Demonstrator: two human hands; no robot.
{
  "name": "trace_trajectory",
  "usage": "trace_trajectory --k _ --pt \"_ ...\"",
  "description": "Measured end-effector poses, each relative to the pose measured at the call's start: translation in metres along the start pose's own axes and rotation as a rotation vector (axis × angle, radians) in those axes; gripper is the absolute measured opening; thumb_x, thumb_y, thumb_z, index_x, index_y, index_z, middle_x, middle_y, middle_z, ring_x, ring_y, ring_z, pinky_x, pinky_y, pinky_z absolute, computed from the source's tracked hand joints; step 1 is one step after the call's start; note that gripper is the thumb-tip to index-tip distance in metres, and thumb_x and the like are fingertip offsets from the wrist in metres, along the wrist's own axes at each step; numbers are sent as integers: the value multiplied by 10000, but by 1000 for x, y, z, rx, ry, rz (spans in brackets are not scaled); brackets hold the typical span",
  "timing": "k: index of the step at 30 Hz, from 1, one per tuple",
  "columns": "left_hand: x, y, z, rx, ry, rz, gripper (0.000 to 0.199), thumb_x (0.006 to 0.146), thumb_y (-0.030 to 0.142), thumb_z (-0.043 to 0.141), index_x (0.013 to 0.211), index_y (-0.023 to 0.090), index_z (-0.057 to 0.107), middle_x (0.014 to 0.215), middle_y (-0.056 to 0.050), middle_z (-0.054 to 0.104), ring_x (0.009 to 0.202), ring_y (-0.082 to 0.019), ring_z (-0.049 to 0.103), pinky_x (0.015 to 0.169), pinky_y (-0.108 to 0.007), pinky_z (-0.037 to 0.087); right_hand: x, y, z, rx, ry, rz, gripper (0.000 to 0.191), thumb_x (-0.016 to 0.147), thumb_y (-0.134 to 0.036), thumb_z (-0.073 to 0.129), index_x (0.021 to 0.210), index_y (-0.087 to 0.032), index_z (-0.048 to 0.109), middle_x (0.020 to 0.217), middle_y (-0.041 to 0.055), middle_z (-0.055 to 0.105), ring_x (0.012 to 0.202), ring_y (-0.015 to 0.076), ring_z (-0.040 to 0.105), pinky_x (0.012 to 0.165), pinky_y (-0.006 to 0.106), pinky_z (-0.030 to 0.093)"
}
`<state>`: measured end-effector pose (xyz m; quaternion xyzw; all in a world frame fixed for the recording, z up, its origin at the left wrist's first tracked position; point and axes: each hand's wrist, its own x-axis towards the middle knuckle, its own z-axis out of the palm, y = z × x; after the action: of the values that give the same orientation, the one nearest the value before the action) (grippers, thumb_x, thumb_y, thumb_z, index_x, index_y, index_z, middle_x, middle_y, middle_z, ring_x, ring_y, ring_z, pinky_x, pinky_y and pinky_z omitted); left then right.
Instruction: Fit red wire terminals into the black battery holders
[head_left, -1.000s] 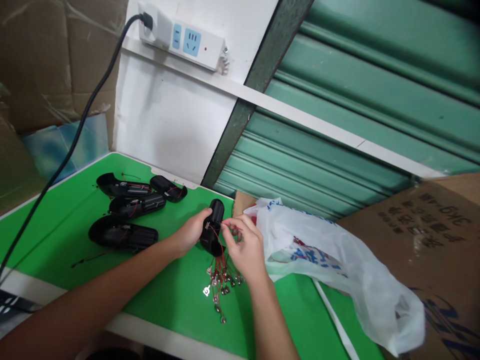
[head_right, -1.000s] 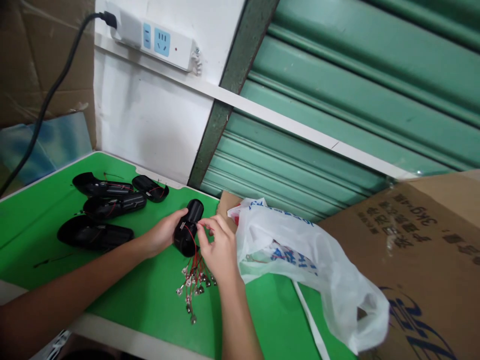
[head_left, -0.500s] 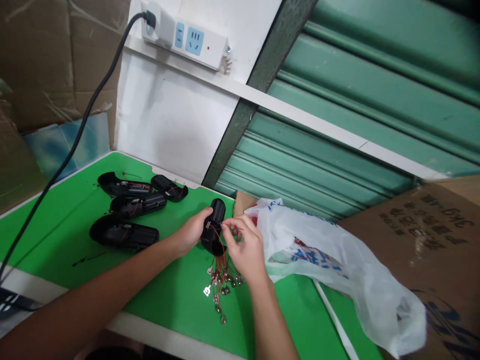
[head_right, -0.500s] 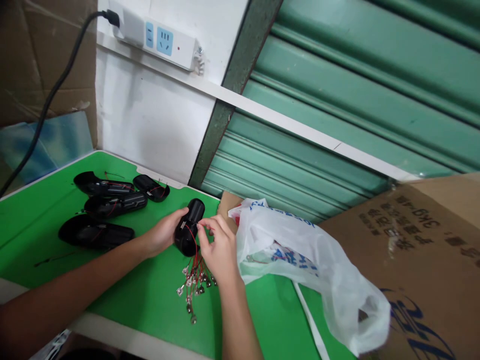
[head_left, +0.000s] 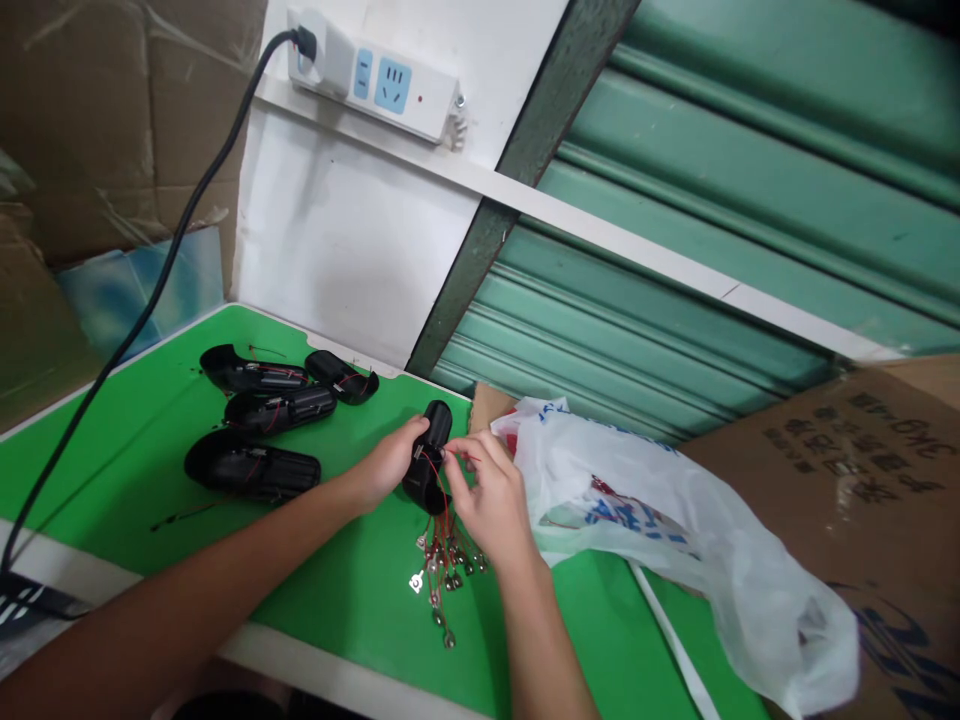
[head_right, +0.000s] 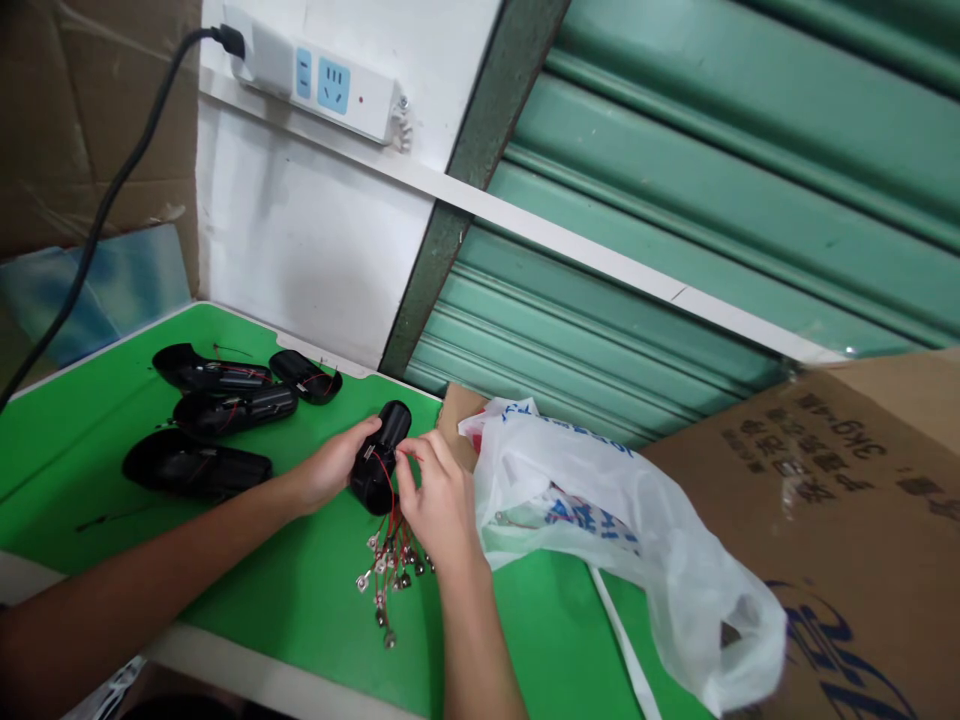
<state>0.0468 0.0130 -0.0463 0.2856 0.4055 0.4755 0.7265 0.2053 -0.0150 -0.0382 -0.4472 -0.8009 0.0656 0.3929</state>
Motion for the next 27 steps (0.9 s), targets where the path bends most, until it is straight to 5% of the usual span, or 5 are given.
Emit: trace_trajectory --k 21,27 --pt "-6 6 6 66 21 196 330 761 407 673 1022 213 722 1058 -30 752 1197 -272 595 1069 -333 402 4 -4 8 38 49 -1 129 967 -176 539 956 -223 658 893 50 656 839 209 649 777 321 517" --pt "-5 6 3 58 39 162 284 785 390 649 992 208 714 1012 -17 748 1150 -256 618 1046 -333 413 5 -5 12 107 94 33 140 969 -177 547 944 -219 677 884 40 663 832 197 656 757 306 513"
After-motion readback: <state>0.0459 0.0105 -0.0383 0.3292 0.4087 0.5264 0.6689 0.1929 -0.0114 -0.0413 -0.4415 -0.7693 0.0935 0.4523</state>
